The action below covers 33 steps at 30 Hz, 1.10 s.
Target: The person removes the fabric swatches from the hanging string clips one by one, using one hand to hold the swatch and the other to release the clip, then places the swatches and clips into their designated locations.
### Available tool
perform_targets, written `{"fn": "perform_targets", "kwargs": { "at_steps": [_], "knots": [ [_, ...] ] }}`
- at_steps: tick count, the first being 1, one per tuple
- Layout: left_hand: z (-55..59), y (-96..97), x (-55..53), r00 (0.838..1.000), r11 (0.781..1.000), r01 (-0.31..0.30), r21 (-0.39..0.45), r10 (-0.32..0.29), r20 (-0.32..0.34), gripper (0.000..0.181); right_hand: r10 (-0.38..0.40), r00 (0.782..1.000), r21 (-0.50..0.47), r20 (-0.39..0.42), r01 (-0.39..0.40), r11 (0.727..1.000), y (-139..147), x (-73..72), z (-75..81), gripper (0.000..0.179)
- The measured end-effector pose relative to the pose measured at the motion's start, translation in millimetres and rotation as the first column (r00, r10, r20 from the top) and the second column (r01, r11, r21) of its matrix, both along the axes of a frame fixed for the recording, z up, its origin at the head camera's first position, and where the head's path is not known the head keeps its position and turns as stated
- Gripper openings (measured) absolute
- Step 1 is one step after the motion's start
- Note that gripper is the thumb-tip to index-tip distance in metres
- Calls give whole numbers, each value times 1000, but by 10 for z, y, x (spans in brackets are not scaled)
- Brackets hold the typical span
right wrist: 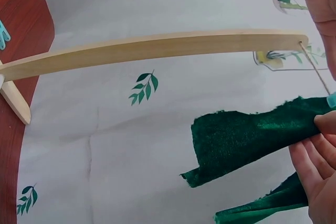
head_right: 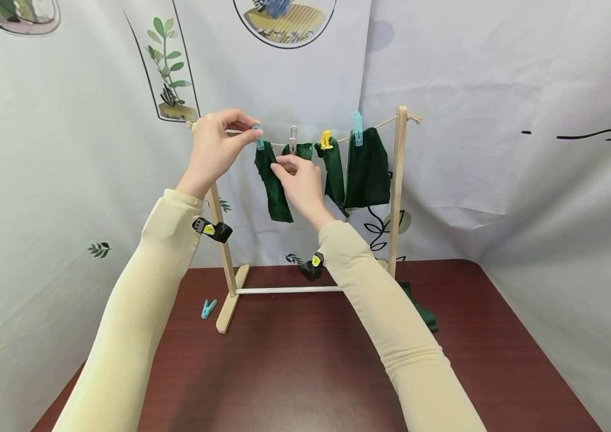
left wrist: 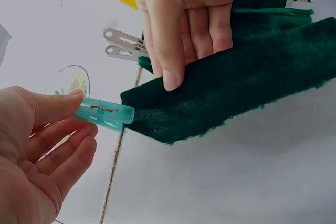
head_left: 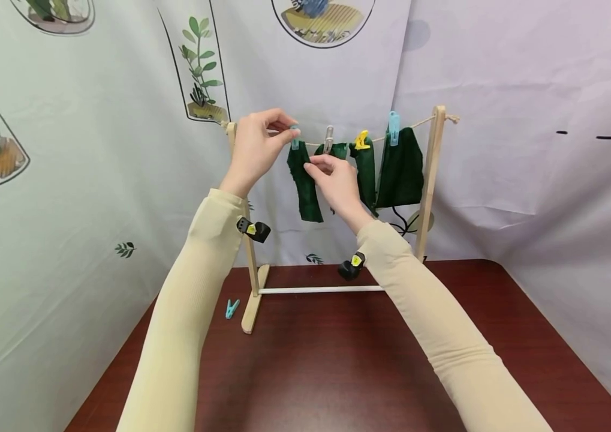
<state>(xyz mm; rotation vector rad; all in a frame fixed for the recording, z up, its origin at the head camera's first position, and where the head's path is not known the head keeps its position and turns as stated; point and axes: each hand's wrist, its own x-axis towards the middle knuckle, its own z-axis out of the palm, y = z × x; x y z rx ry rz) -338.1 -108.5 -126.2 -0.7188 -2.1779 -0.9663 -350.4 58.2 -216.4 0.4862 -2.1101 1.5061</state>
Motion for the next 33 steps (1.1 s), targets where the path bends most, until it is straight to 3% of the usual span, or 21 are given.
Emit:
{"fn": "perform_targets", "kwargs": {
  "at_steps": [13,23,33],
  "knots": [
    [19,-66,139,1000,998,20,67,-19,-9,16,46,998,14,45,-47,999,205,129,-135,33],
    [-141,-151,213,999,997,53,56,-52,-14,18,68,995,55,66,-72,996,426,236,-358,34],
    [-238,-345,307,999,998,-1,64,-1,35,23,45,995,61,87,-51,997,714,408,-401,37]
  ]
}}
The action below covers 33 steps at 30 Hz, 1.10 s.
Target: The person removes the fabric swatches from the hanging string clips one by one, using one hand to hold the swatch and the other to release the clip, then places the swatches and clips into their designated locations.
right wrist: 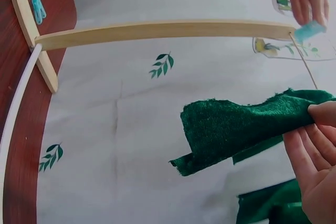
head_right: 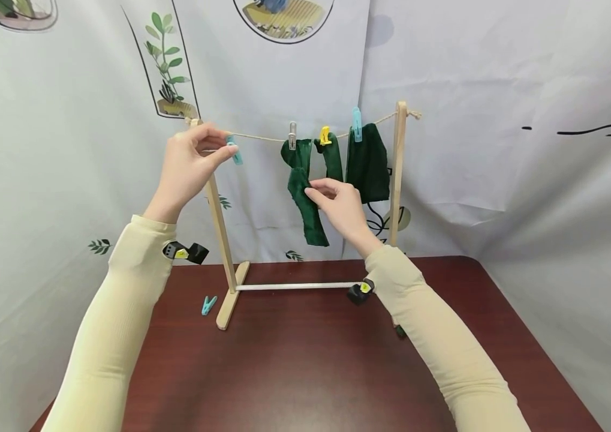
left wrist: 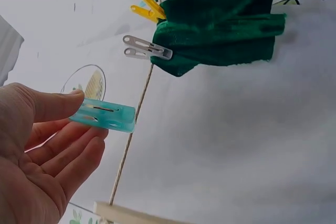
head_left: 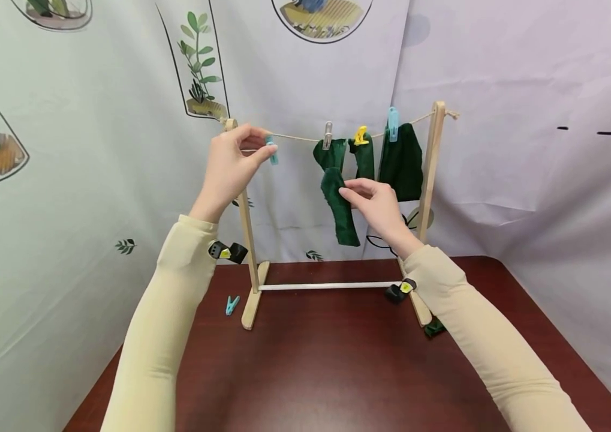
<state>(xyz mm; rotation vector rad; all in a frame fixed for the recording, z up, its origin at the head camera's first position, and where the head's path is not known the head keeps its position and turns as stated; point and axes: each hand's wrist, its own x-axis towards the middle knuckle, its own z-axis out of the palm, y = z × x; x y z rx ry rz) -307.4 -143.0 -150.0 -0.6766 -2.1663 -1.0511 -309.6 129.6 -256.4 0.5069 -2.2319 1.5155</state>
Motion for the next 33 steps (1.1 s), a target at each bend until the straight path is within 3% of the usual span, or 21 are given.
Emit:
{"fn": "perform_targets", "kwargs": {
  "at_steps": [7,13,20,26,33],
  "knots": [
    [-80,-198,74,1000,1000,-5,5,5,9,31,-27,999,8,45,27,1000,226,51,-37,43],
    [-136,-365,147,1000,999,-11,40,11,14,34,-44,999,7,31,43,999,431,144,-33,45],
    [-253,-667,226,995,994,-89,56,87,43,38,-75,997,-37,35,76,996,733,278,-44,45],
    [-435,-954,270,981,982,-186,15,185,64,42,-135,990,-49,34,137,989,1025,352,-124,46],
    [-754,-1310,263,956,966,-256,-44,259,135,47,-177,983,-37,40,178,983,1294,431,-254,45]
  ]
}}
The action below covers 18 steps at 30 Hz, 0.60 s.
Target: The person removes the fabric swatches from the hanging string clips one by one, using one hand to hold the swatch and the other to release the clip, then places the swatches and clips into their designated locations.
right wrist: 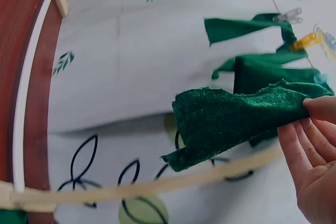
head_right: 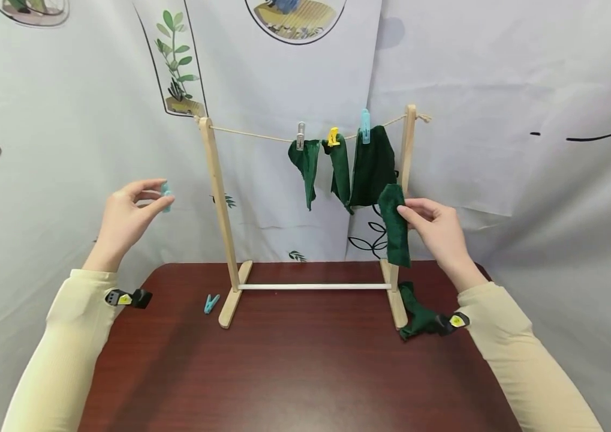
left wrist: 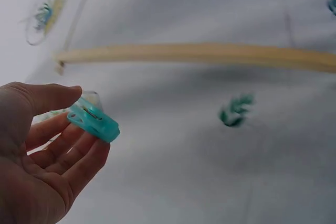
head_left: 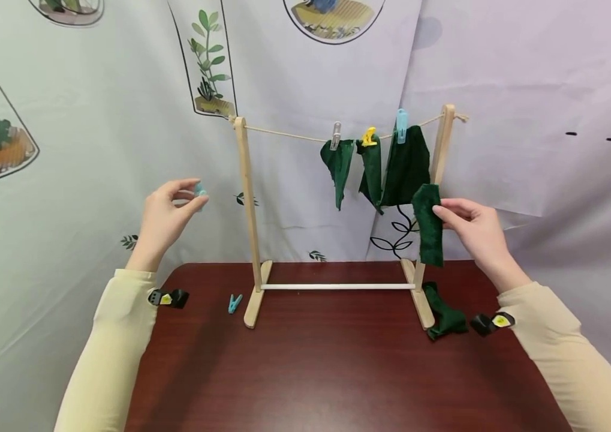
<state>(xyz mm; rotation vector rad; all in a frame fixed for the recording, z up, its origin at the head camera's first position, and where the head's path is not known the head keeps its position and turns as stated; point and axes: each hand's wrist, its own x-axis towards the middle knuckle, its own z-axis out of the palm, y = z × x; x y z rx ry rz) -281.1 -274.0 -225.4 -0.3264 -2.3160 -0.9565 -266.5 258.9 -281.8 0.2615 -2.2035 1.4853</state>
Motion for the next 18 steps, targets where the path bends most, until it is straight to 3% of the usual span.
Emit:
{"fn": "perform_targets", "kwargs": {
  "at_steps": [8,18],
  "knots": [
    [-404,-295,7,993,996,-60,-69,67,96,51,-84,996,20,40,83,996,313,118,-153,46],
    [-808,-462,32,975,988,-103,-114,123,186,51,-135,985,4,108,135,991,647,290,-324,37]
  ]
}}
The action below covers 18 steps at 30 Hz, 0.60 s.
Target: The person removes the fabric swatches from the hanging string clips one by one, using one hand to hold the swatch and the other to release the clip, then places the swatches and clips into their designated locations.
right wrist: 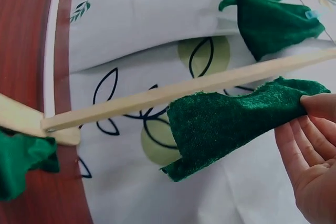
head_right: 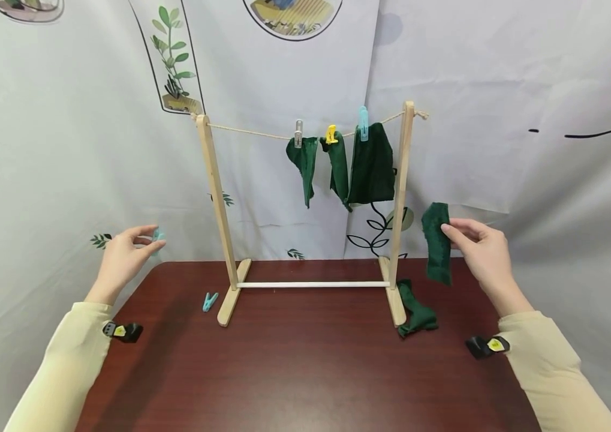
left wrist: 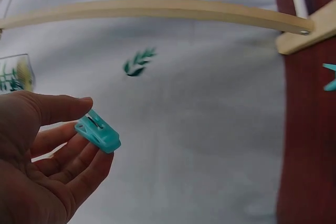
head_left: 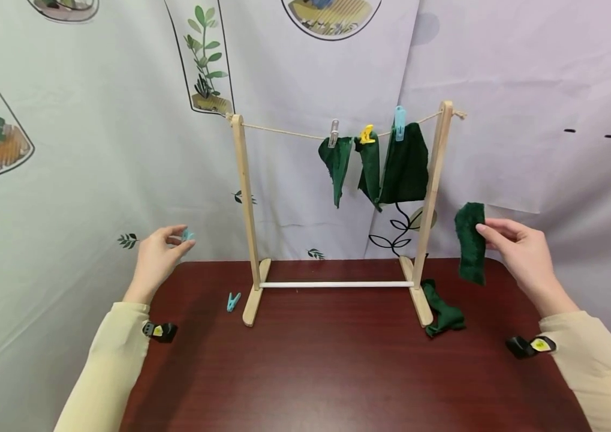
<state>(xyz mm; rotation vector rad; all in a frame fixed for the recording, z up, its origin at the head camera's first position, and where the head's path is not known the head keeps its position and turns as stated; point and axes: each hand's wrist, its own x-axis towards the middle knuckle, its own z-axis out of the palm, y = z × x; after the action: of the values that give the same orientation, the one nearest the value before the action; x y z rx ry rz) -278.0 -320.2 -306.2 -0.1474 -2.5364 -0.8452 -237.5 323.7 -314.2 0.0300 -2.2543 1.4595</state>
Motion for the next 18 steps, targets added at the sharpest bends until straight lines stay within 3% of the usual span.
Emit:
{"fn": "perform_targets", "kwargs": {
  "at_steps": [8,18],
  "knots": [
    [-400,-100,-19,995,1000,-24,2,23,95,51,28,999,-32,27,-27,999,136,92,-205,29],
    [-802,-181,-44,983,999,-33,-23,37,182,49,-30,993,101,116,18,995,300,129,-480,49]
  ]
}}
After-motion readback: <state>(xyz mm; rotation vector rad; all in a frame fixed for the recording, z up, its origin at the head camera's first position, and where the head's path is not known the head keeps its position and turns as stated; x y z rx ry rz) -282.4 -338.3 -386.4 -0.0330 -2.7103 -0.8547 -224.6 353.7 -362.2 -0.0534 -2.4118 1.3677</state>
